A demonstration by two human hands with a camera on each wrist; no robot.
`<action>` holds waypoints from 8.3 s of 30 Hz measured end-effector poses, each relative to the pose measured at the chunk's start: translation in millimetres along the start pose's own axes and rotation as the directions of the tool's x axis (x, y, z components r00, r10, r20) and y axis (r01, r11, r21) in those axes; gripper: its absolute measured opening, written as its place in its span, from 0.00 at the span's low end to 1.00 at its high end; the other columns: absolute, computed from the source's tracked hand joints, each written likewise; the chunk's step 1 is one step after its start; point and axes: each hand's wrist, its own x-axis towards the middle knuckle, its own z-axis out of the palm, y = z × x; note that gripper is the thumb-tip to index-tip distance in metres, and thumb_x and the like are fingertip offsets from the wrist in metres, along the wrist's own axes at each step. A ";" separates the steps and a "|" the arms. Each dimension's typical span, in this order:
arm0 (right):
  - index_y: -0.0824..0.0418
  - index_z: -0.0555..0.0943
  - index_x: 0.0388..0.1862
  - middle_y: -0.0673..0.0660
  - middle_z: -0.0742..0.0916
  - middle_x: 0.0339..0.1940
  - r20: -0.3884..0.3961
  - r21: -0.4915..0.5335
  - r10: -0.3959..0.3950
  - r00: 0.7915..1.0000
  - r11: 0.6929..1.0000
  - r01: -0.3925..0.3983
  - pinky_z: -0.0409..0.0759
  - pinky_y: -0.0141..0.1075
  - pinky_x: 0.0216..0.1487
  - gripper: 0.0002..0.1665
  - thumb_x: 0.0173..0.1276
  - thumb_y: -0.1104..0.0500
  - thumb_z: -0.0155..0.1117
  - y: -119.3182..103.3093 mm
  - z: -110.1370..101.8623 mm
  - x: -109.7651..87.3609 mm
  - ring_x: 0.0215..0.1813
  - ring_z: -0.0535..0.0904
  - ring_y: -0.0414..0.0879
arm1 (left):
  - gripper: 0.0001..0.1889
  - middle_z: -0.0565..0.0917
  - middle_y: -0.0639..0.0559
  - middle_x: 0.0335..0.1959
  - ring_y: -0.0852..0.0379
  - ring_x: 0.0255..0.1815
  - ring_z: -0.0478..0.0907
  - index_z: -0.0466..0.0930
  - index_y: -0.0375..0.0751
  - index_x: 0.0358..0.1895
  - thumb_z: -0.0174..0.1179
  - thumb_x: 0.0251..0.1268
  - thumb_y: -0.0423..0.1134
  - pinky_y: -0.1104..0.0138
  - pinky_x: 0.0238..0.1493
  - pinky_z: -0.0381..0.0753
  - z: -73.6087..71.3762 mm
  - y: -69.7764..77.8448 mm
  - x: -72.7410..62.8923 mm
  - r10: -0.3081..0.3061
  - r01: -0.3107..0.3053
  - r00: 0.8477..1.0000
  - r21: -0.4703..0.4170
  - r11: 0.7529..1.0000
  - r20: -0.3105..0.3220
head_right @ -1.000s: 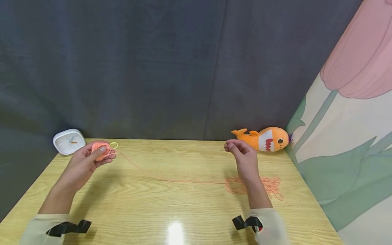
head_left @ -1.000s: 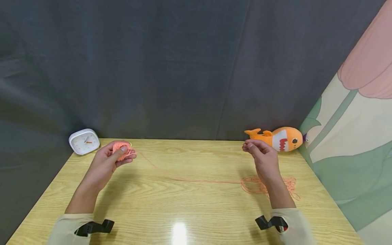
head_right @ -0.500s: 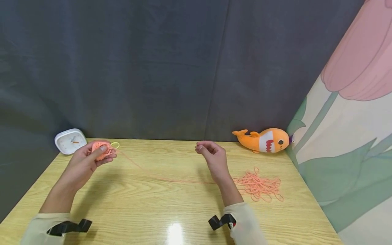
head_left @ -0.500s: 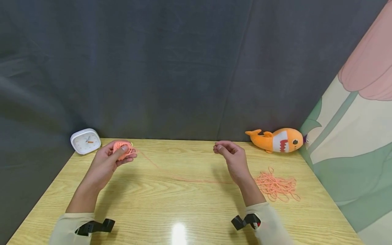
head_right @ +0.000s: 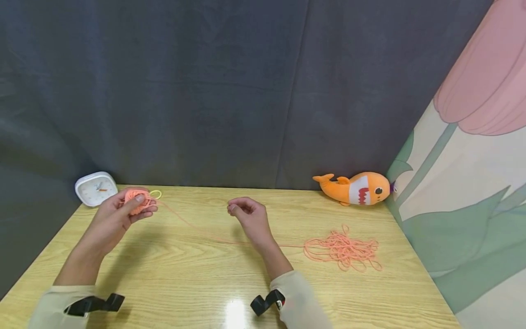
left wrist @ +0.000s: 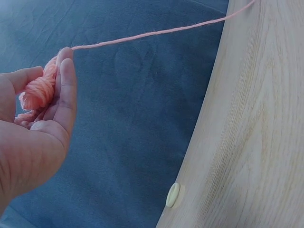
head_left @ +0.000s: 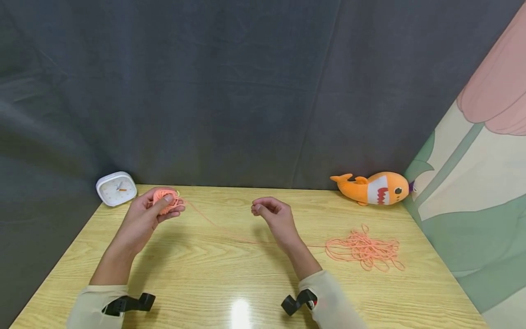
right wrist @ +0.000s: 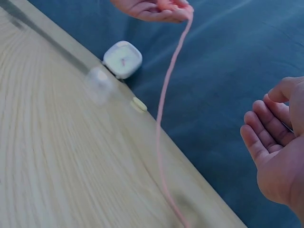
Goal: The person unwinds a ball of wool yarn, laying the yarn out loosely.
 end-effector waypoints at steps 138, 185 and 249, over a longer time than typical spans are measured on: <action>0.69 0.86 0.40 0.57 0.88 0.36 -0.313 0.309 -0.216 0.925 0.897 0.314 0.86 0.30 0.43 0.11 0.78 0.70 0.56 -62.1 -190.9 -42.8 0.36 0.84 0.45 | 0.18 0.86 0.54 0.54 0.62 0.56 0.87 0.70 0.37 0.65 0.55 0.81 0.42 0.73 0.59 0.84 2.1 -5.7 2.5 -0.067 0.050 0.991 0.152 0.987 0.114; 0.79 0.83 0.42 0.63 0.88 0.31 -0.587 0.379 -0.198 0.785 0.790 0.483 0.87 0.31 0.35 0.07 0.73 0.72 0.61 -80.2 -235.3 -57.3 0.32 0.83 0.49 | 0.30 0.87 0.51 0.54 0.69 0.47 0.86 0.68 0.27 0.72 0.60 0.78 0.43 0.71 0.50 0.88 -4.3 0.2 -3.2 -0.131 0.108 0.991 0.389 0.915 0.032; 0.84 0.78 0.40 0.68 0.84 0.25 -0.828 0.404 -0.057 0.557 0.628 0.665 0.85 0.40 0.25 0.05 0.68 0.78 0.62 -81.5 -304.7 -87.2 0.22 0.80 0.56 | 0.26 0.87 0.71 0.38 0.69 0.40 0.89 0.70 0.25 0.67 0.57 0.80 0.46 0.75 0.45 0.88 -15.6 -0.7 -1.2 -0.061 0.121 0.985 0.384 0.915 -0.163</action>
